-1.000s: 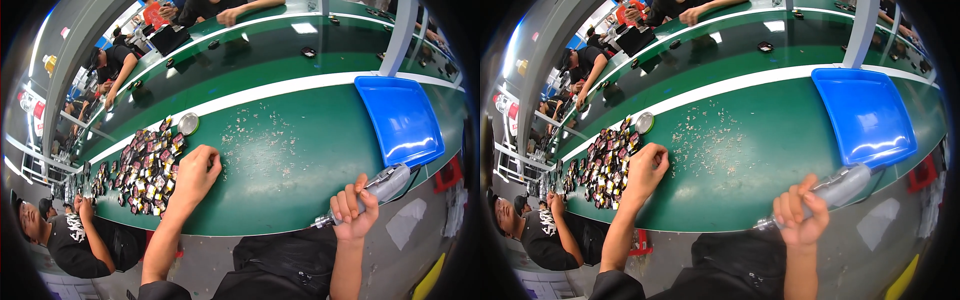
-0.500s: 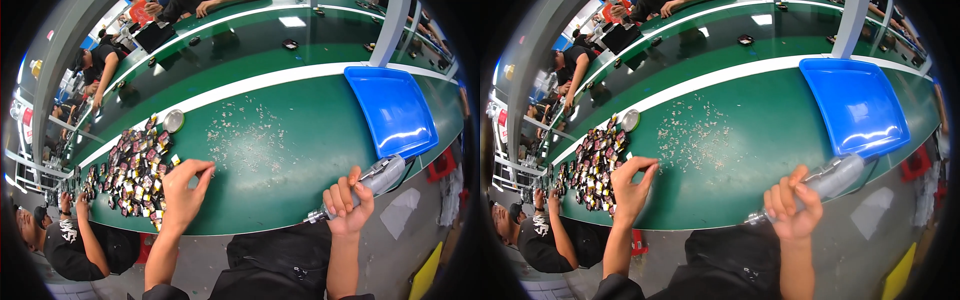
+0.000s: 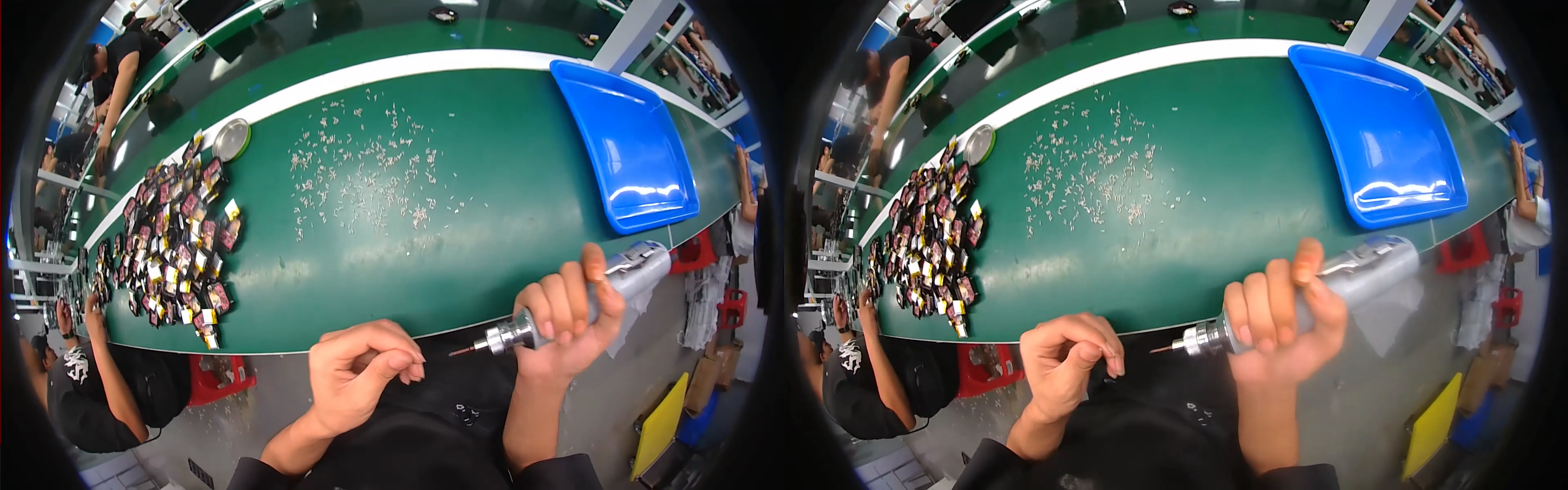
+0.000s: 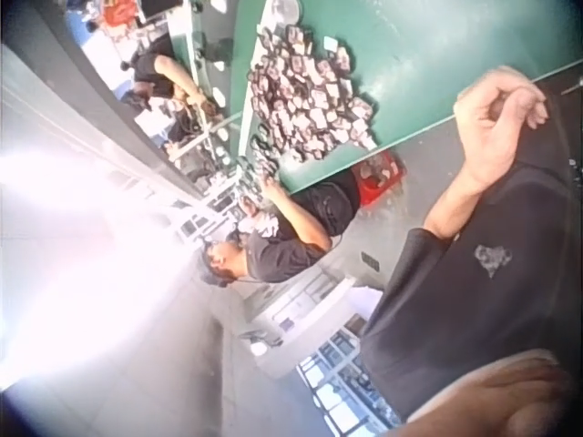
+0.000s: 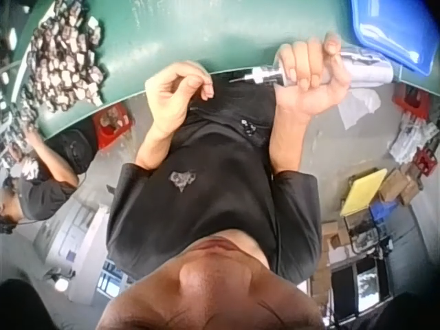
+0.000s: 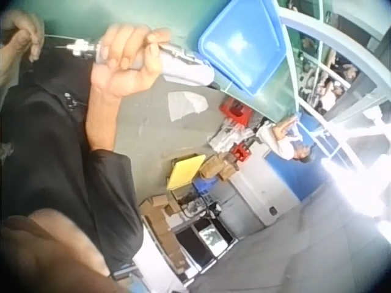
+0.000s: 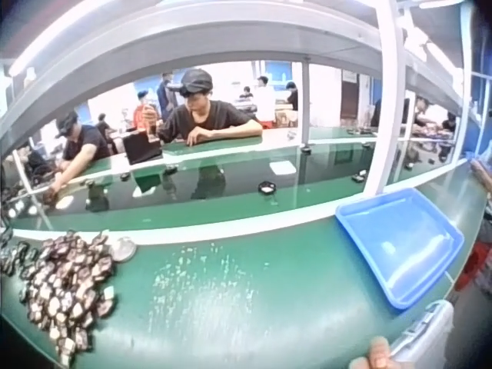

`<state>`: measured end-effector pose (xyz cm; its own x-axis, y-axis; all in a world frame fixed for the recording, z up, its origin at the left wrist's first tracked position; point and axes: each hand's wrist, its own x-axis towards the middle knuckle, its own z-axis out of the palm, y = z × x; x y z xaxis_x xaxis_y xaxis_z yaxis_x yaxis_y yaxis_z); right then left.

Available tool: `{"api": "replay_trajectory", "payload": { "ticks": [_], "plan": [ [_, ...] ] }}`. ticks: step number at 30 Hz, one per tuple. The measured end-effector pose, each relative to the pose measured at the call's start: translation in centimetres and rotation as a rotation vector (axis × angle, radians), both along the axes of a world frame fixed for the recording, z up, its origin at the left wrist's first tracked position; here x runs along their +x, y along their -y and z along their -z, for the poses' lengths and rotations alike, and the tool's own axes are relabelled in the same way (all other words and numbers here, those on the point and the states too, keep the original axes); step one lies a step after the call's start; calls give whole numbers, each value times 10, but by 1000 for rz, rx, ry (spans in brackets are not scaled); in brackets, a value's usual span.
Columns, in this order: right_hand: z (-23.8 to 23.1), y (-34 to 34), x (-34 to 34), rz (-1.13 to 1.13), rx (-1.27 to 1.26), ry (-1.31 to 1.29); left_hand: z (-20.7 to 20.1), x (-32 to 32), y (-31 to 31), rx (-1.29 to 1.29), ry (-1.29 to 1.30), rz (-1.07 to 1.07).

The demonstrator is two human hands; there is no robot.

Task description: Assembling small electronic components using an electric screwdriver on a factory assembly line.

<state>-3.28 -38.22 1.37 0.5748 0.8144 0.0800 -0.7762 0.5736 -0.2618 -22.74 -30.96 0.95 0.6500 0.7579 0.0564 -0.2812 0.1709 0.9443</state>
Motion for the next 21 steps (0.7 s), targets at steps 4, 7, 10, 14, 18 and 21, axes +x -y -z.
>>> {"api": "replay_trajectory", "payload": {
  "ticks": [4,7,10,14,18,21],
  "plan": [
    [-22,4,-16,51,44,-62,6,2,15,-200,117,108],
    [-24,4,-20,53,44,-28,3,6,21,-273,139,136],
    [-23,6,-21,59,43,14,1,10,23,-308,161,165],
    [-22,7,-21,73,34,16,3,11,24,-304,159,173],
    [-23,5,-21,100,29,49,2,11,24,-305,139,176],
    [-24,8,-20,120,38,125,0,11,24,-235,53,147]
  ]
}}
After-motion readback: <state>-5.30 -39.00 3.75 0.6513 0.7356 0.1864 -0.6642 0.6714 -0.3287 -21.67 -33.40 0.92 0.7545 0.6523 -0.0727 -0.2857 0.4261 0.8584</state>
